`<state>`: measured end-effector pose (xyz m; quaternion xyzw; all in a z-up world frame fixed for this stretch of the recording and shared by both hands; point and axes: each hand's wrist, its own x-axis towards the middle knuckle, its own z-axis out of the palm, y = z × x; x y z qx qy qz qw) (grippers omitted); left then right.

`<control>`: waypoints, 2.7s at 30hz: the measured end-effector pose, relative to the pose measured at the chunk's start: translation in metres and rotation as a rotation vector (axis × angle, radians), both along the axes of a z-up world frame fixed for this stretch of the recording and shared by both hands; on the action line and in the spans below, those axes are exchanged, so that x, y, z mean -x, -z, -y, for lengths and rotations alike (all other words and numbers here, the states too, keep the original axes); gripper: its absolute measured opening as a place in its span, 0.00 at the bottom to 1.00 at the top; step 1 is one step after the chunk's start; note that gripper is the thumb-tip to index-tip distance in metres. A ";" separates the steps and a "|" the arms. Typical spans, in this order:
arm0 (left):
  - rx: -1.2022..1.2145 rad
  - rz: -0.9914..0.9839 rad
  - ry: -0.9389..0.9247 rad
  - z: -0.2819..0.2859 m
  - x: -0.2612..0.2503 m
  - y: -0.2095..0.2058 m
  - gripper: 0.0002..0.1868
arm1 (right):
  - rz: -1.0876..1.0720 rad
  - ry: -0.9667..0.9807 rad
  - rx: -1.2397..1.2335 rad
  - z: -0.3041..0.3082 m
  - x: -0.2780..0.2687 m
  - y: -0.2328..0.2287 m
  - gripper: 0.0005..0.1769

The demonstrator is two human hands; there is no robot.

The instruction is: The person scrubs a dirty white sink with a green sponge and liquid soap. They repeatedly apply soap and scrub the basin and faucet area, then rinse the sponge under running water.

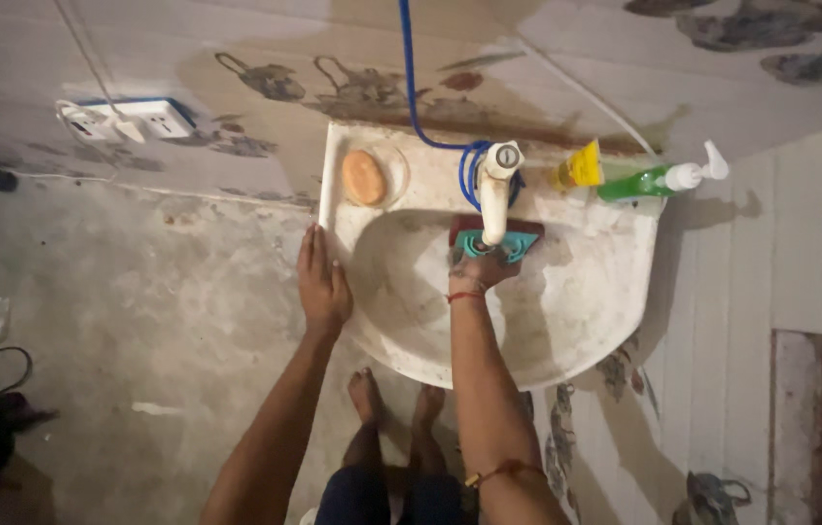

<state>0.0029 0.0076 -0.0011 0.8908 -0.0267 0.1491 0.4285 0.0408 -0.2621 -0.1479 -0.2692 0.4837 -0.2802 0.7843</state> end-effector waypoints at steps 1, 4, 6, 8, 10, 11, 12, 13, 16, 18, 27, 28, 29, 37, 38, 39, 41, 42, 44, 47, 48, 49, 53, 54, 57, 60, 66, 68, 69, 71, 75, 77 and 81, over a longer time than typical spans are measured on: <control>-0.011 -0.005 -0.003 0.000 -0.001 -0.001 0.33 | 0.085 -0.086 -0.053 -0.003 -0.002 0.004 0.22; 0.023 -0.003 0.008 0.001 -0.001 -0.002 0.34 | 0.064 -0.029 0.183 -0.052 -0.009 0.000 0.16; 0.039 -0.005 0.021 0.000 0.000 -0.004 0.35 | 0.157 -0.023 0.163 -0.094 -0.008 -0.009 0.19; 0.034 -0.012 0.040 0.001 -0.001 -0.005 0.37 | 0.218 -0.046 0.193 -0.109 -0.010 -0.016 0.25; 0.001 -0.025 0.053 -0.002 -0.001 -0.005 0.39 | 0.246 -0.089 0.275 -0.109 -0.011 -0.017 0.25; -0.003 -0.037 0.064 -0.002 -0.002 -0.004 0.39 | 0.191 -0.048 0.276 -0.102 -0.013 -0.014 0.20; -0.010 -0.049 0.072 -0.003 -0.003 -0.002 0.39 | 0.134 -0.012 0.273 -0.088 -0.016 -0.011 0.15; -0.016 -0.062 0.079 -0.006 -0.004 -0.001 0.39 | 0.077 0.024 0.269 -0.076 -0.018 -0.007 0.11; -0.023 -0.117 0.095 -0.011 -0.005 0.004 0.38 | 0.160 0.098 0.207 -0.056 -0.016 -0.003 0.15; 0.002 -0.133 0.121 -0.009 -0.002 0.004 0.40 | 0.084 0.125 0.176 -0.031 -0.019 -0.008 0.16; -0.192 -0.021 0.108 0.001 -0.011 0.009 0.38 | 0.062 0.120 0.343 -0.021 -0.018 -0.003 0.25; -0.259 0.028 0.106 0.002 -0.016 0.009 0.37 | 0.074 0.091 0.345 -0.029 -0.019 0.000 0.26; -0.241 0.015 0.105 0.003 -0.020 0.008 0.36 | 0.063 0.037 0.328 -0.040 -0.017 0.003 0.27; -0.182 -0.083 0.168 -0.002 -0.031 -0.010 0.38 | -0.036 -0.407 0.368 -0.119 0.003 0.003 0.30; -0.170 -0.092 0.164 -0.004 -0.026 -0.013 0.39 | -0.114 -0.525 0.519 -0.117 0.010 0.004 0.25; -0.158 -0.101 0.160 -0.006 -0.023 -0.015 0.39 | -0.193 -0.643 0.668 -0.114 0.019 0.004 0.22; -0.128 -0.101 0.148 -0.002 -0.028 -0.021 0.39 | -0.178 -0.850 0.646 -0.112 0.026 -0.004 0.22; -0.111 -0.105 0.140 -0.001 -0.028 -0.023 0.40 | -0.168 -0.953 0.630 -0.115 0.030 -0.012 0.23; -0.077 -0.116 0.121 0.001 -0.028 -0.022 0.39 | -0.187 -1.115 0.947 -0.123 0.037 -0.036 0.26; -0.089 -0.129 0.118 -0.003 -0.027 -0.013 0.39 | -0.241 -1.376 1.081 -0.116 0.063 -0.094 0.28; -0.135 -0.123 0.138 -0.006 -0.026 -0.009 0.43 | -0.260 -1.462 1.066 -0.112 0.070 -0.112 0.29; -0.180 -0.116 0.158 -0.008 -0.027 -0.005 0.46 | -0.267 -1.537 1.104 -0.105 0.075 -0.126 0.28; -0.236 -0.064 0.142 -0.009 -0.026 0.019 0.43 | -0.263 -1.692 1.239 -0.062 0.117 -0.154 0.26; -0.243 -0.061 0.140 -0.011 -0.025 0.021 0.44 | -0.244 -1.691 1.289 -0.050 0.120 -0.159 0.26; -0.310 -0.012 0.127 -0.014 -0.024 0.021 0.42 | -0.532 -1.839 1.287 -0.014 0.131 -0.177 0.26; -0.278 -0.038 0.114 -0.005 -0.020 0.013 0.42 | -0.538 -1.835 1.452 0.020 0.142 -0.193 0.31; -0.284 -0.056 0.093 0.002 -0.018 -0.003 0.42 | -0.777 -1.786 1.684 0.094 0.149 -0.181 0.26; -0.269 -0.069 0.091 0.004 -0.017 -0.004 0.42 | -0.756 -1.524 1.680 0.120 0.157 -0.177 0.20; -0.274 -0.047 0.103 0.003 -0.016 -0.005 0.41 | -0.743 -1.392 1.674 0.132 0.159 -0.179 0.20; -0.281 -0.010 0.127 0.003 -0.017 -0.006 0.40 | -0.719 -1.201 1.894 0.158 0.162 -0.190 0.26; -0.288 -0.013 0.143 -0.001 -0.014 -0.003 0.42 | -0.646 -0.890 2.057 0.199 0.145 -0.214 0.28; -0.280 -0.008 0.145 0.001 -0.019 -0.004 0.42 | -0.487 -0.851 2.080 0.214 0.121 -0.224 0.29; -0.302 0.037 0.154 0.001 -0.019 -0.002 0.41 | -0.287 -0.829 2.069 0.224 0.089 -0.228 0.24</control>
